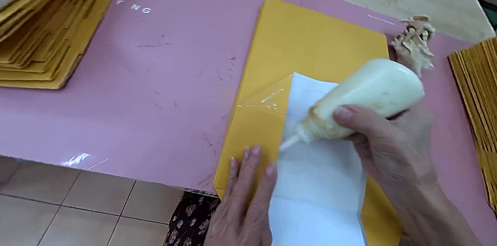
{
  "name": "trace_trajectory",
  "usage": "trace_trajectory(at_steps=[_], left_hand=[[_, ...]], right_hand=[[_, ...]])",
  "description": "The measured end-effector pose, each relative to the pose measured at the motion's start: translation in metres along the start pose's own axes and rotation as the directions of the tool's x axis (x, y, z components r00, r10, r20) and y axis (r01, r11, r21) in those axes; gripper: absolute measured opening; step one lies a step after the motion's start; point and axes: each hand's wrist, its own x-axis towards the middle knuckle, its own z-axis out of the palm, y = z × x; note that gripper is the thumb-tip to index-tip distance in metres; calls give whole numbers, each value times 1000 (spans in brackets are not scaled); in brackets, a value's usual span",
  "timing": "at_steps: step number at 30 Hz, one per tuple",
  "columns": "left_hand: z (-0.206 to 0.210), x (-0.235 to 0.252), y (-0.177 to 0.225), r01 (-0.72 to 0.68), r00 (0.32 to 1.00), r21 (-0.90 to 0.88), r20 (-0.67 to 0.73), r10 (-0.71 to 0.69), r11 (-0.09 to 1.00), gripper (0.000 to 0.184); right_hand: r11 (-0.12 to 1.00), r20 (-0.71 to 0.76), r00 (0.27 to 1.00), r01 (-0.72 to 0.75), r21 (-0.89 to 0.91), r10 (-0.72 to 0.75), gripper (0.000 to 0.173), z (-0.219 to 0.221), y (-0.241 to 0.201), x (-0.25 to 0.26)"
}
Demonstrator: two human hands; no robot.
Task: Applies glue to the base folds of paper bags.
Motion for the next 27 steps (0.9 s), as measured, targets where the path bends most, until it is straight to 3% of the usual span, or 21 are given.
trace_trajectory(at_steps=[6,11,16,19,22,27], left_hand=[[-2,-4,-8,-42,999,4,18,42,999,41],[-12,7,5,-63,974,107,224,38,992,42],[-11,17,41,-204,835,-77,507,215,976,35],[8,11,60,-352,741,-102,578,343,930,51],[24,5,66,-498,722,12,560,406,867,60],[34,-2,59,-503,766,-3,463,447,864,52]], right_hand=[[999,15,999,40,0,-40,36,-19,0,-11],[971,-105,975,175,-163,-193,47,-65,0,-26],[944,-209,942,206,-258,-262,49,-93,2,-44],[935,-236,926,228,-270,-295,53,-97,3,-48],[935,-251,918,241,-259,-307,55,-97,4,-47],[914,-275,888,294,-278,-369,60,-98,5,-48]])
